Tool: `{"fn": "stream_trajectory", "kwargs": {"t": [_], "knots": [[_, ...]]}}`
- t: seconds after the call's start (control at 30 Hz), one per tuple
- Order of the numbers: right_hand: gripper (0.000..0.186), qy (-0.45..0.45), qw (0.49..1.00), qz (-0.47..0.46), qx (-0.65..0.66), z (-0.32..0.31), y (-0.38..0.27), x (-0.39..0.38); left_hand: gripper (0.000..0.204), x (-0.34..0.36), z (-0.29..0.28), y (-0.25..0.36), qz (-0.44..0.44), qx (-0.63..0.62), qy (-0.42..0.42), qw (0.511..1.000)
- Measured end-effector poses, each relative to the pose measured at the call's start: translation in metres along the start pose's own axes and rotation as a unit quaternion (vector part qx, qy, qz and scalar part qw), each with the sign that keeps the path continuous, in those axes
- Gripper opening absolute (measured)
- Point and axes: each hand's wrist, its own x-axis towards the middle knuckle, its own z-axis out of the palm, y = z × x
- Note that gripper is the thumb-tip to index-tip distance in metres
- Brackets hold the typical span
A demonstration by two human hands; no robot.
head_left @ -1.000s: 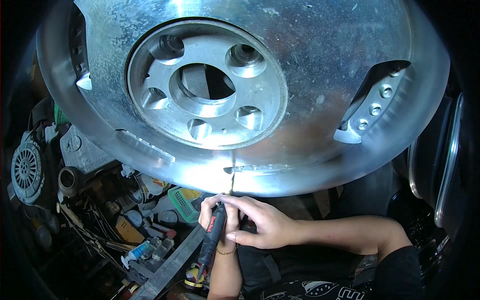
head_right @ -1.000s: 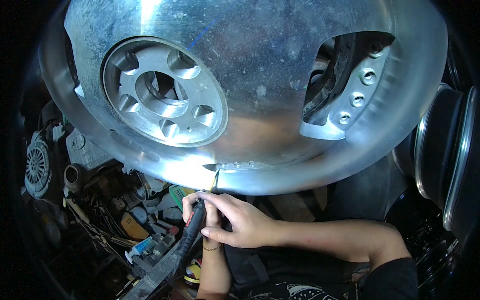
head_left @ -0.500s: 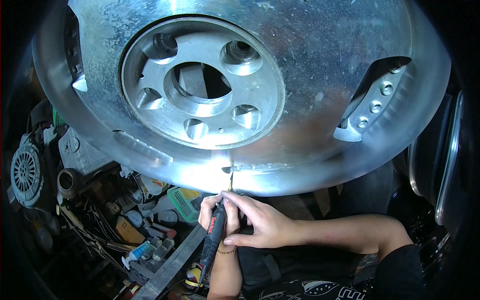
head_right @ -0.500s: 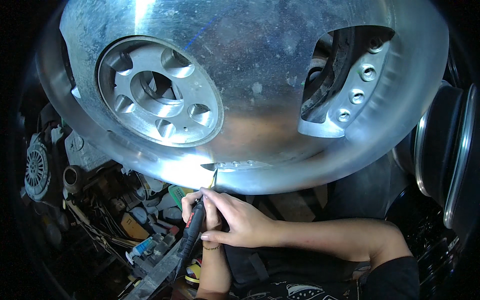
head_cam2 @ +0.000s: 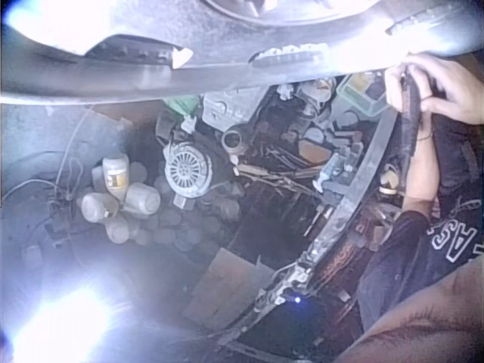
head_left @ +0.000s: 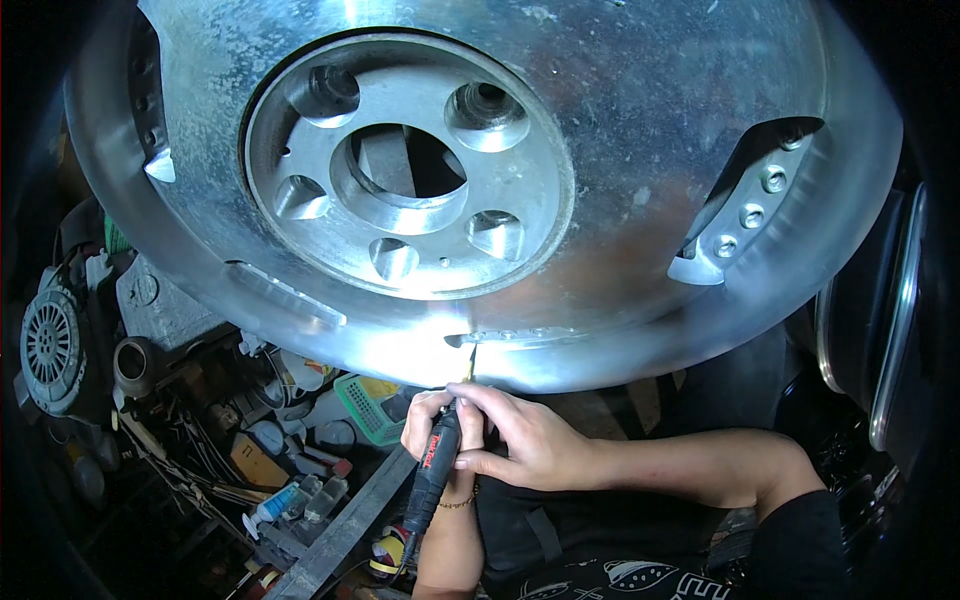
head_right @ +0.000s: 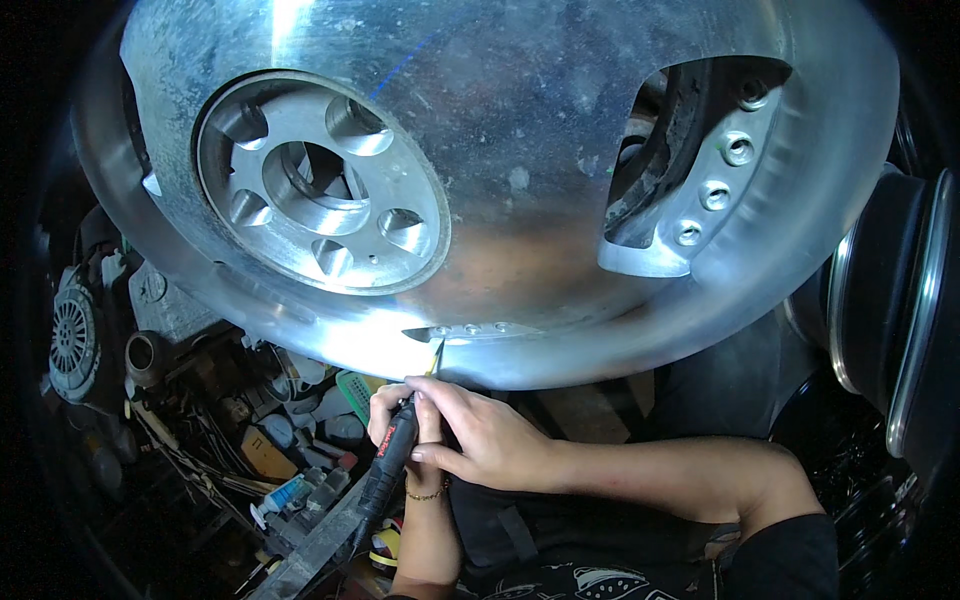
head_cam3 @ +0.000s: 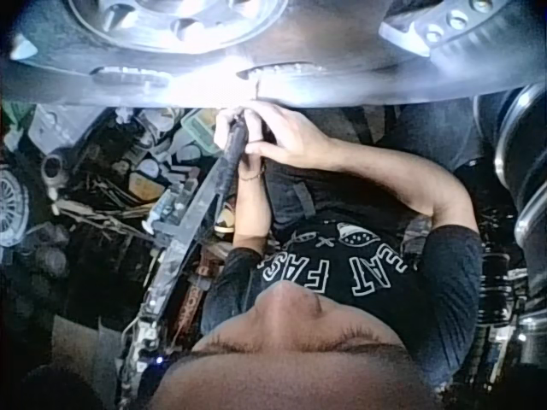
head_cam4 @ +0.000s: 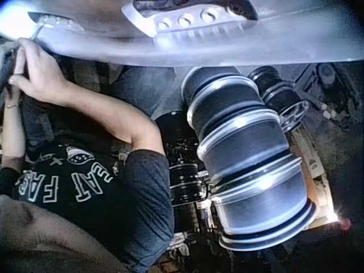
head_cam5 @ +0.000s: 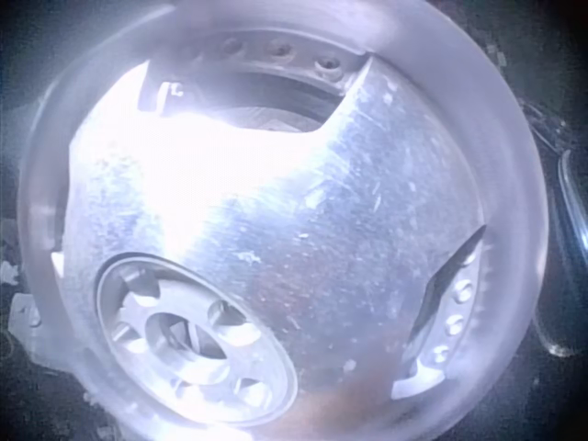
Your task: The person handles small metal fasteners in their lap and then uses a handheld rotary tool to drill holes into the inner lip of a silver car rim.
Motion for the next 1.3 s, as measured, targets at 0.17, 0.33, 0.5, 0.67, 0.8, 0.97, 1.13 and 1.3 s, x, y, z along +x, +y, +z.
{"fn": "stream_trajectory", "kwargs": {"t": [0.17, 0.33, 0.5, 0.67, 0.8, 0.97, 1.13, 1.3], "knots": [[0.075, -0.024, 0.996, 0.083, 0.029, -0.006, -0.013, 0.003, 0.015, 0.0, 0.001, 0.002, -0.015, 0.016, 0.021, 1.0], [0.075, -0.015, 0.998, 0.061, 0.007, -0.005, -0.008, 0.003, 0.016, 0.001, 0.002, 0.001, -0.016, 0.012, 0.02, 1.0], [0.072, 0.0, 1.0, 0.017, 0.003, 0.0, 0.002, 0.002, 0.015, 0.002, 0.0, 0.001, -0.014, 0.012, 0.017, 1.0], [0.068, -0.009, 1.0, 0.02, 0.006, -0.001, -0.001, 0.001, 0.015, 0.002, -0.001, -0.001, 0.013, -0.011, -0.005, 1.0], [0.066, -0.016, 1.0, 0.013, -0.001, -0.002, -0.001, 0.002, 0.017, 0.0, 0.0, 0.0, -0.009, -0.003, 0.003, 1.0], [0.072, -0.022, 1.0, 0.014, -0.003, -0.002, -0.003, 0.002, 0.018, -0.002, -0.002, -0.006, 0.019, 0.013, 0.007, 1.0], [0.079, -0.02, 1.0, 0.021, 0.004, -0.004, -0.005, 0.001, 0.018, -0.003, -0.001, -0.009, 0.007, -0.016, -0.006, 1.0], [0.086, -0.026, 1.0, 0.008, 0.0, -0.002, -0.003, 0.0, 0.015, 0.0, -0.001, -0.011, 0.071, 0.006, 0.002, 0.997]]}}
